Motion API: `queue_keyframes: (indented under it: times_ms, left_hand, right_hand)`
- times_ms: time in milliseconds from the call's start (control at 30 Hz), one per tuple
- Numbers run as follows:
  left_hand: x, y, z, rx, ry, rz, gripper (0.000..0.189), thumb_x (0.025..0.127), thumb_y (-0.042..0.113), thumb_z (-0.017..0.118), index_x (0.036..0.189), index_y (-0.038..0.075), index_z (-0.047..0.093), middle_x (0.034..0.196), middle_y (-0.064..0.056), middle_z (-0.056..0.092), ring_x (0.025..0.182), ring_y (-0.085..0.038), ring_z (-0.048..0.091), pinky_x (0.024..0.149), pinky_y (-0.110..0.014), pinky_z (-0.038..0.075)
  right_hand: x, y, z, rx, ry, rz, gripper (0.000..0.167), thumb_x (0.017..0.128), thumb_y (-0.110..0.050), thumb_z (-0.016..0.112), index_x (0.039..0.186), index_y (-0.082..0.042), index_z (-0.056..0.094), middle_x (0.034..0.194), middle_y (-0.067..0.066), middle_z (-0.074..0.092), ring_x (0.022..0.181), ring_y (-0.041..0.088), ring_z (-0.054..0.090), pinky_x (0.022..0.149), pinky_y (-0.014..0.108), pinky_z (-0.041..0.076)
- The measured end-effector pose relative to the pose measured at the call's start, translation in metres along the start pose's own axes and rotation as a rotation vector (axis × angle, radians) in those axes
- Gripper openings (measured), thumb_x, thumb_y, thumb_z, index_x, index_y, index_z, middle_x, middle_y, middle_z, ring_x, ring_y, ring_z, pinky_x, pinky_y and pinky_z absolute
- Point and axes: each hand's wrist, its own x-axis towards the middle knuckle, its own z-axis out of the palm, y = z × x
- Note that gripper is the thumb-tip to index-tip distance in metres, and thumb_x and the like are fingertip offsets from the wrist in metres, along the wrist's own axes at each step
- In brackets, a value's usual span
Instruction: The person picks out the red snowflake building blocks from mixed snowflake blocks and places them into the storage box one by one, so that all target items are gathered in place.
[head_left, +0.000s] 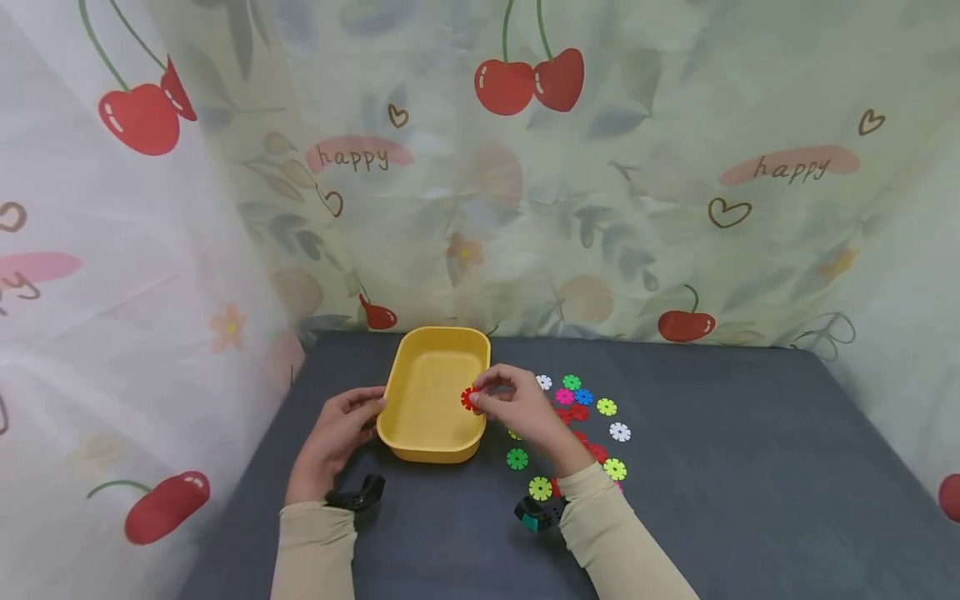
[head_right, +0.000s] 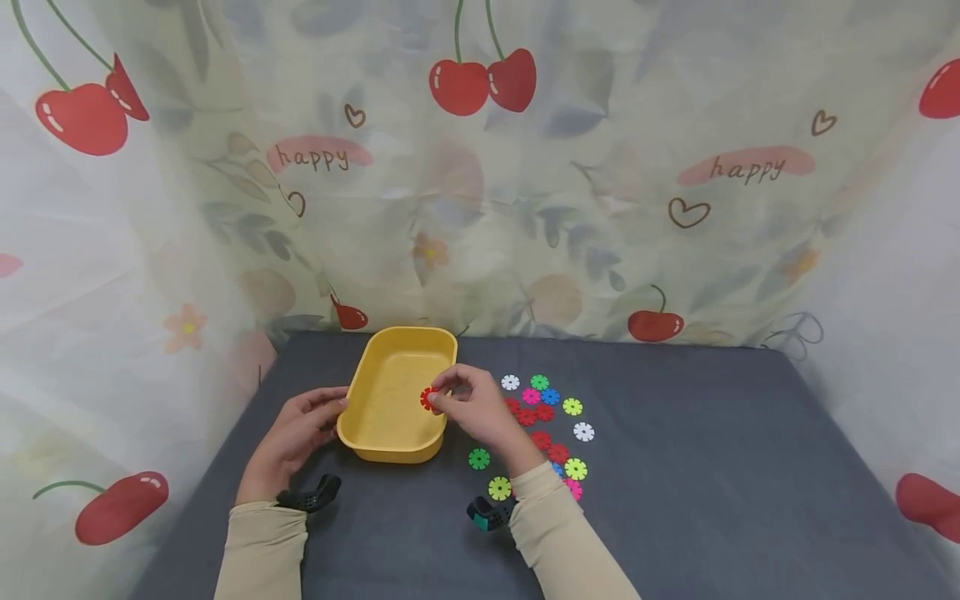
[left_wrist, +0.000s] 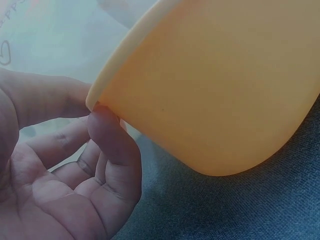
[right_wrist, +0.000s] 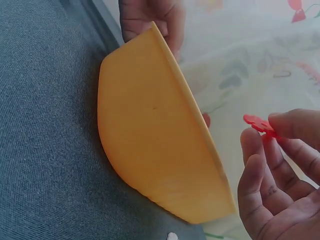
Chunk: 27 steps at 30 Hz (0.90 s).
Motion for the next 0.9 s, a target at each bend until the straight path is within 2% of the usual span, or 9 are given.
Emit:
queue_keyframes:
  times_ms: [133,300,467,667,900]
  left_hand:
    - [0.001,-0.001,-0.001,-0.001,0.000,-0.002,0.046,0.106,0.024,0.067,0.146,0.004,0.060,0.128,-0.010,0.069,0.102,-0.015,0.067,0.080,-0.027,0.058]
    - [0.000,0.000,-0.001,-0.008,0.009,-0.009,0.044,0.106,0.024,0.067,0.146,0.005,0.060,0.132,-0.013,0.068,0.104,-0.016,0.067,0.080,-0.027,0.058]
    - [-0.001,0.000,0.000,-0.004,0.010,-0.003,0.046,0.106,0.024,0.066,0.147,0.004,0.059,0.135,-0.016,0.067,0.105,-0.017,0.066,0.080,-0.026,0.058]
    - [0.000,0.000,0.001,-0.004,0.007,-0.007,0.048,0.107,0.025,0.066,0.149,0.003,0.057,0.141,-0.020,0.064,0.108,-0.019,0.065,0.079,-0.027,0.057]
    - [0.002,0.000,0.000,-0.001,0.013,-0.021,0.045,0.106,0.025,0.067,0.146,0.005,0.060,0.139,-0.019,0.065,0.106,-0.018,0.065,0.081,-0.027,0.057]
  right_hand:
    - [-0.001,-0.001,0.001,-0.006,-0.006,-0.006,0.021,0.099,-0.014,0.075,0.115,-0.003,0.069,0.106,0.016,0.070,0.086,0.032,0.072,0.083,0.045,0.062]
    - [-0.004,-0.004,0.001,-0.028,-0.013,-0.032,0.020,0.100,-0.015,0.075,0.115,-0.002,0.070,0.100,0.015,0.070,0.089,0.042,0.070,0.083,0.049,0.062]
    - [-0.006,-0.004,-0.006,-0.035,0.001,-0.019,0.024,0.100,-0.017,0.075,0.117,-0.002,0.070,0.103,0.014,0.072,0.095,0.046,0.069,0.087,0.052,0.062]
    - [-0.009,0.007,-0.027,-0.050,0.028,-0.022,0.025,0.101,-0.019,0.074,0.118,0.000,0.070,0.106,0.018,0.072,0.090,0.037,0.071,0.085,0.046,0.062]
    - [-0.020,0.021,-0.065,-0.109,0.080,-0.009,0.025,0.102,-0.021,0.073,0.118,-0.002,0.071,0.112,0.018,0.070,0.092,0.046,0.069,0.080,0.045,0.060]
